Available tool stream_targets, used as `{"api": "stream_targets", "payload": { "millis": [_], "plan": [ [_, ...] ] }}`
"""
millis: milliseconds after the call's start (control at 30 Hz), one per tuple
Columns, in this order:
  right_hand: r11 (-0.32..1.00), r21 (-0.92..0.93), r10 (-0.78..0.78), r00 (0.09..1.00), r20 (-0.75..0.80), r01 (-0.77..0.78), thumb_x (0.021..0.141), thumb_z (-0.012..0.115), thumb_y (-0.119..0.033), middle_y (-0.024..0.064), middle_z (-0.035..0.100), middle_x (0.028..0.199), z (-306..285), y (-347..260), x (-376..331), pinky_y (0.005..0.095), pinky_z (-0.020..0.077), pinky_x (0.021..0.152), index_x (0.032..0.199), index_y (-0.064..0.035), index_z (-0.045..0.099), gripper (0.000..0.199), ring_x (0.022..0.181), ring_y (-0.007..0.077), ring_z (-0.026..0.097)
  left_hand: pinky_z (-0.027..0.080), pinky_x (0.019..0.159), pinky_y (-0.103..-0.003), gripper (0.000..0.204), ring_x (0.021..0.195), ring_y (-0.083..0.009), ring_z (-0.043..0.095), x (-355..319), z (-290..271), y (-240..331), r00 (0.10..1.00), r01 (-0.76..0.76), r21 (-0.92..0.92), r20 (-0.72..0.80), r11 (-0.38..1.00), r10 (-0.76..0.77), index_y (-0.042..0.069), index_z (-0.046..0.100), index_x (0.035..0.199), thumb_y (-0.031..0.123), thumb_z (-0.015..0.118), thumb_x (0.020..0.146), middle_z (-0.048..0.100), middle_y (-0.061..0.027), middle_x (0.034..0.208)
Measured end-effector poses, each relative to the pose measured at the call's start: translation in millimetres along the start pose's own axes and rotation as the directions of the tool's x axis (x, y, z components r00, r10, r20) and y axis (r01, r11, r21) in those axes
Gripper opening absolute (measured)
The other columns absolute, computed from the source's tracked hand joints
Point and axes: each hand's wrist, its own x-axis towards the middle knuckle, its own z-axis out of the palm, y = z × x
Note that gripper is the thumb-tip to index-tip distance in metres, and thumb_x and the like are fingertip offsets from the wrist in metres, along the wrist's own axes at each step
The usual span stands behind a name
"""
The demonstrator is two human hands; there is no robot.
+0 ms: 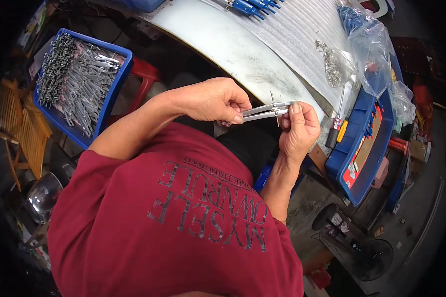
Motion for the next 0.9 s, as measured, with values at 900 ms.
{"api": "stream_targets", "payload": {
  "millis": [900],
  "plan": [
    [0.995, -0.059, -0.084, 0.992, -0.090, 0.079, 0.083, 0.057, -0.009, 0.0009, 0.049, 0.059, 6, 6, -2, 0.0184, 0.0327, 0.043, 0.078, -0.0001, 0.054, 0.011, 0.046, 0.0053, 0.040, 0.043, 0.056, -0.029, 0.019, 0.060, -0.0223, 0.054, 11, 34, 1, 0.857, -0.175, 0.538, -0.330, 0.824, 0.397, -0.003, 0.057, 0.091, 0.004, 0.060, 0.074, 0.056, -0.0123, 0.071]
  ]
}}
